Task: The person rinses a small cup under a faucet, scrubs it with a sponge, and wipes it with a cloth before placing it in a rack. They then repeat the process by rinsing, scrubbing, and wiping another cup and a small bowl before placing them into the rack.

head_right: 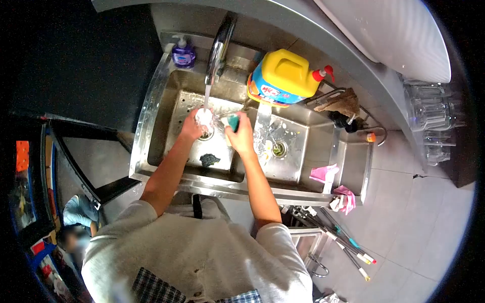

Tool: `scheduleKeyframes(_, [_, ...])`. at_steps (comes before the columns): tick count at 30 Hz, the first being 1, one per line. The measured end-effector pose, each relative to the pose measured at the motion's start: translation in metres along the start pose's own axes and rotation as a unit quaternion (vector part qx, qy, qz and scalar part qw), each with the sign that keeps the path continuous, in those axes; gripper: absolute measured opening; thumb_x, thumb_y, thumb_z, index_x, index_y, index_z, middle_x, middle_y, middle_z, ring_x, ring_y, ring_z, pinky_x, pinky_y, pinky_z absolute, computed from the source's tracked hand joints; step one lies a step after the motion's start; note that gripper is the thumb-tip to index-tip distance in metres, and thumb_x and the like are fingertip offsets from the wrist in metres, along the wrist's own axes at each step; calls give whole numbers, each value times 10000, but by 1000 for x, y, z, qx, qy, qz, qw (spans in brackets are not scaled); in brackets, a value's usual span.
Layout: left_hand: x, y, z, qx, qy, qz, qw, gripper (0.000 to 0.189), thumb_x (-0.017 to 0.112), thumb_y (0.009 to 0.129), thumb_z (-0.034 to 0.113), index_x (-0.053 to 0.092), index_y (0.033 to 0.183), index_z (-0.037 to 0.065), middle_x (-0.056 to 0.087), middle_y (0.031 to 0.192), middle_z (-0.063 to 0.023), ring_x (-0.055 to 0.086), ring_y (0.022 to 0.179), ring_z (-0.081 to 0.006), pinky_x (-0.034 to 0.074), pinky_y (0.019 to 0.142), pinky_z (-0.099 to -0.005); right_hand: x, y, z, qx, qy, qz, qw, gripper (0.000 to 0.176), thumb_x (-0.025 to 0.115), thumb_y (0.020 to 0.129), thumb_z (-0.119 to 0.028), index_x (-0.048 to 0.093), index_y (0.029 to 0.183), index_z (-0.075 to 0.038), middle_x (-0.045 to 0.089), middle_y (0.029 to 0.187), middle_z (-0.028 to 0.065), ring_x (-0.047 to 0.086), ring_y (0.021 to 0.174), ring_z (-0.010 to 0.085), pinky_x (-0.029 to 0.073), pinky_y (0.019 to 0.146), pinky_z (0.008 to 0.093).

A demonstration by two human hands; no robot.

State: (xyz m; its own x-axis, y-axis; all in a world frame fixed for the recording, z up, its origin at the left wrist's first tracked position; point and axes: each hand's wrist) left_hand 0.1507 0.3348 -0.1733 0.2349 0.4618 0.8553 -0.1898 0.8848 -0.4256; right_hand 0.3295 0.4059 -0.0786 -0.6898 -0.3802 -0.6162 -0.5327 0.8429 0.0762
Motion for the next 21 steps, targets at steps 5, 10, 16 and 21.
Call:
scheduleKeyframes(5, [-11, -19, -1, 17, 39, -1, 999, 300, 352, 950, 245, 497, 1106, 34, 569, 970, -184, 577, 870, -335, 486, 721, -454, 14, -1, -9, -15, -61, 7, 998, 556, 633, 686, -168, 450, 1200, -62, 524, 1011, 203, 522, 963, 378, 424, 844, 414])
scheduleKeyframes(10, [-70, -14, -18, 108, 302, -2, 947, 322, 353, 955, 315, 515, 1082, 67, 587, 969, -114, 576, 873, -292, 482, 722, -451, 26, -17, 3, -23, -3, -75, 997, 405, 638, 695, -201, 588, 1066, -46, 554, 952, 196, 559, 908, 346, 451, 811, 392])
scheduleKeyframes(16, [-52, -20, -17, -84, -76, 53, 992, 312, 352, 949, 305, 517, 1067, 67, 599, 979, -128, 566, 904, -294, 486, 765, -441, 45, 10, 9, -52, -15, 13, 998, 587, 641, 684, -209, 470, 1207, -5, 511, 1042, 227, 508, 987, 379, 417, 872, 415])
scheduleKeyframes(21, [-53, 0, -19, -75, -121, 51, 988, 253, 423, 911, 304, 527, 1036, 110, 597, 970, -120, 563, 923, -313, 493, 758, -446, 43, 101, 16, -48, -43, -32, 997, 538, 632, 680, -194, 471, 1155, 4, 498, 1070, 217, 509, 998, 370, 408, 879, 397])
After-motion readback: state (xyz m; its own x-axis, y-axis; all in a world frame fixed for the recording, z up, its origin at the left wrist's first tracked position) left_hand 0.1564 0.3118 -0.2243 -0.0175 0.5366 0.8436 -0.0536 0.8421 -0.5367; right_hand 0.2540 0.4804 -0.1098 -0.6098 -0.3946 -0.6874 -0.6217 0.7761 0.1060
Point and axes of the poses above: each hand's wrist, its own y-axis towards the middle knuckle, its own x-axis out of the palm, z = x × y
